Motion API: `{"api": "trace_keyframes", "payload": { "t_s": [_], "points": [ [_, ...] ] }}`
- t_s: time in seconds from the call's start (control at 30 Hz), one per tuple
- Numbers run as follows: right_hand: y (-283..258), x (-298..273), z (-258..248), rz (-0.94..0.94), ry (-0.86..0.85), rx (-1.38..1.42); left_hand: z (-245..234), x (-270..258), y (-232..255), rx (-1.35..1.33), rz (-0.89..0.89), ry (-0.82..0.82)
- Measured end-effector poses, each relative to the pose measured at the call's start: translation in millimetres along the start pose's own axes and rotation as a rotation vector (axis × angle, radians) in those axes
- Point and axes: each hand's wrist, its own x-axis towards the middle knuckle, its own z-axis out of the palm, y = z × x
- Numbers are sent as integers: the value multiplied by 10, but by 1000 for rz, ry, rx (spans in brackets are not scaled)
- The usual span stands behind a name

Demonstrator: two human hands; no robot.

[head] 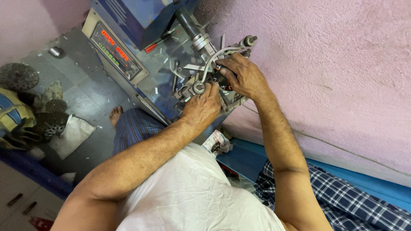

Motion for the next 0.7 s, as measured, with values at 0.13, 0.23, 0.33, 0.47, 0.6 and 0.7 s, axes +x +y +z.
{"api": "trace_keyframes", "payload": {
  "t_s": [0.13,0.23,0.33,0.47,0.6,0.7],
  "points": [
    [11,8,15,-8,3,3,-15,-9,-1,41,16,-10],
    [16,13,11,-22,6,6,-29,-4,-2,37,13,-27],
    [12,11,1,30,-34,-9,-37,1,-6,29,7,-40],
    [17,11,1,-17,-4,1,-31,-2,-3,39,10,-41],
    [18,14,10,-7,-8,-15,-31,-6,1,41,14,-32],
    [18,10,4,-20,1,-10,-38,-1,-6,4,-5,-28]
  ]
}}
